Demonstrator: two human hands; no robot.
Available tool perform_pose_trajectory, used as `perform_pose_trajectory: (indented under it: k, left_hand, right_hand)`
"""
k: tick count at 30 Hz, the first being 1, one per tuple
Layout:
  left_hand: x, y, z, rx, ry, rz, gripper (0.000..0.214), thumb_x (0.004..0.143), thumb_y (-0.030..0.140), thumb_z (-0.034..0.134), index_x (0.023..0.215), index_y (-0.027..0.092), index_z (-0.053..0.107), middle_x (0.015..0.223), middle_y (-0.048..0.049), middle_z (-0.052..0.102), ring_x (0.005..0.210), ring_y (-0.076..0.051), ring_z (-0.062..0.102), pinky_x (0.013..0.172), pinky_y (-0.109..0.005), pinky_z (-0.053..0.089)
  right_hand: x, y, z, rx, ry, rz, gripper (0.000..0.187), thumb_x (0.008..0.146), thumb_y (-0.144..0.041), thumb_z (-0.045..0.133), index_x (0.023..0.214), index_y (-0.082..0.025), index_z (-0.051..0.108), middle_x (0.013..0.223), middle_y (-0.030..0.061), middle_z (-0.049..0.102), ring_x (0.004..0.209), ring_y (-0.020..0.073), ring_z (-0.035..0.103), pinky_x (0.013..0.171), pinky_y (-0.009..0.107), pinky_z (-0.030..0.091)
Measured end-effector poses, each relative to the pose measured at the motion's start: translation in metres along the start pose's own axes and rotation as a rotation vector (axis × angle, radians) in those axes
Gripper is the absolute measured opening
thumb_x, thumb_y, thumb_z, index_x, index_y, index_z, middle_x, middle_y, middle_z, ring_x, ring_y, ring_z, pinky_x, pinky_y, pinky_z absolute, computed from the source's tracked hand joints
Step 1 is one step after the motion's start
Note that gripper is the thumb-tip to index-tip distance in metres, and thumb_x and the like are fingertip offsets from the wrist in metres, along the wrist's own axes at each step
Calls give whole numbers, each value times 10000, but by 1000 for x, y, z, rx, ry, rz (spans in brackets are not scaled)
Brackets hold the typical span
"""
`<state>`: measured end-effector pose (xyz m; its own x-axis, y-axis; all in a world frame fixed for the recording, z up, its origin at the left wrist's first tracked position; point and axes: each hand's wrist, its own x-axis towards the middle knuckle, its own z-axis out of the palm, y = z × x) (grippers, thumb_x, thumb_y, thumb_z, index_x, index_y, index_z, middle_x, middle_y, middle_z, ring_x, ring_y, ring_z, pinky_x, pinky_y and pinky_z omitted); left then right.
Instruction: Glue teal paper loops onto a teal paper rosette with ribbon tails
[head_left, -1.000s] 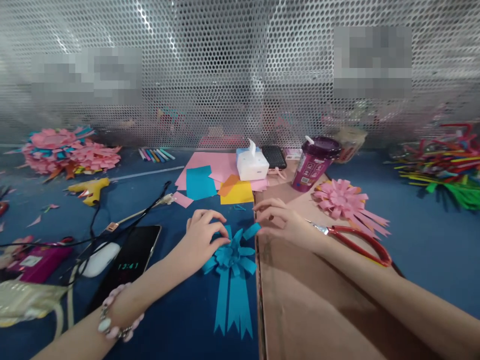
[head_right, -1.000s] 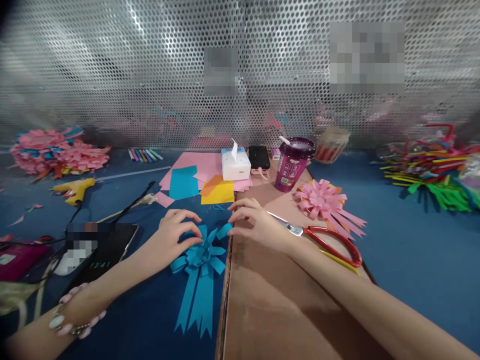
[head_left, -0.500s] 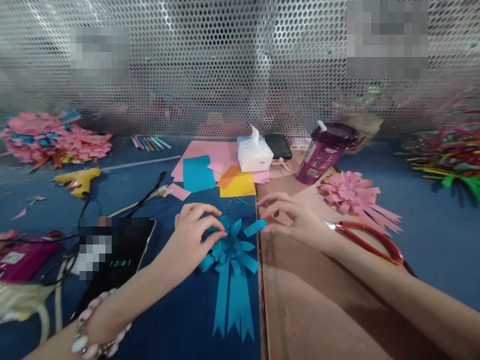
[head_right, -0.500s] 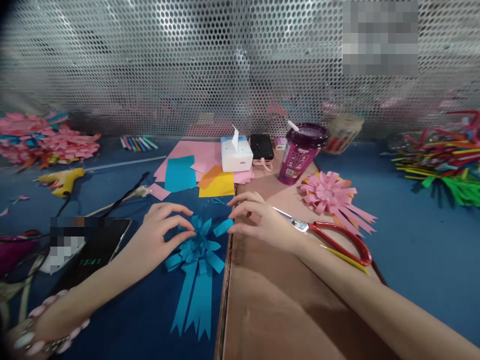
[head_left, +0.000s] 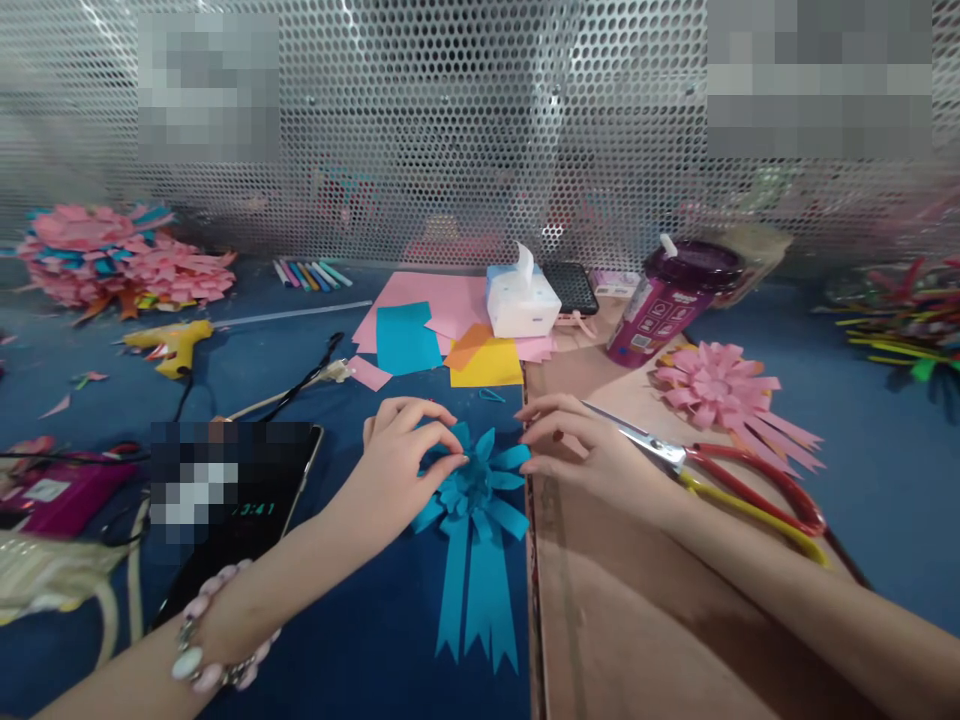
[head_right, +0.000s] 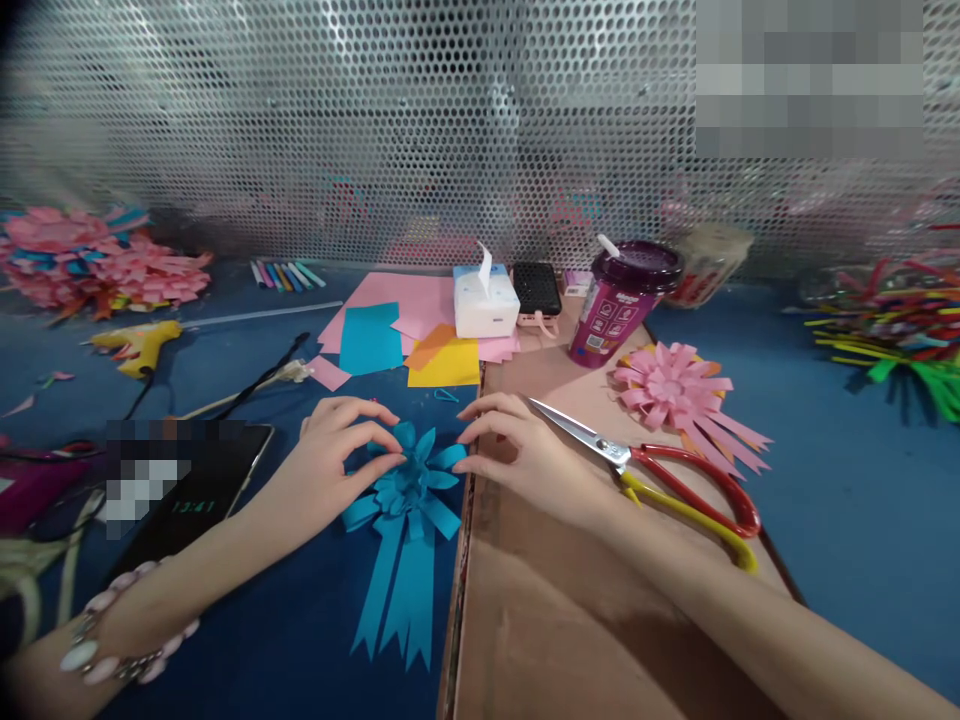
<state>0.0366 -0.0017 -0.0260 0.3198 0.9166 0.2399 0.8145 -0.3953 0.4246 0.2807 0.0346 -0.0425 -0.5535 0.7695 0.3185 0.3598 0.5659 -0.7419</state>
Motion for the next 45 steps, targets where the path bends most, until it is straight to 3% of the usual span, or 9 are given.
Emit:
perform_pose_trajectory:
  k: [12, 45]
  left_hand:
    - [2, 3, 7, 3, -30, -53, 78, 838, 241, 633, 763, 229, 651, 1110, -4, 601, 1112, -237, 439, 915, -442, 311]
    - [0, 3, 12, 56, -43, -15, 58, 847, 261, 616, 799, 228, 624, 1156, -7, 595, 1140, -249, 438, 853, -413, 312]
  right_hand:
    - [-4, 5, 10, -24, -16, 101, 151, 785, -361, 685, 888, -251, 669, 1128, 38, 573, 1045, 184, 555, 872, 338, 474]
    - [-6, 9, 11, -72, -40, 47, 189, 799, -391, 663, 914, -240, 668, 1152, 60, 557, 1083, 199, 540, 920, 361, 472]
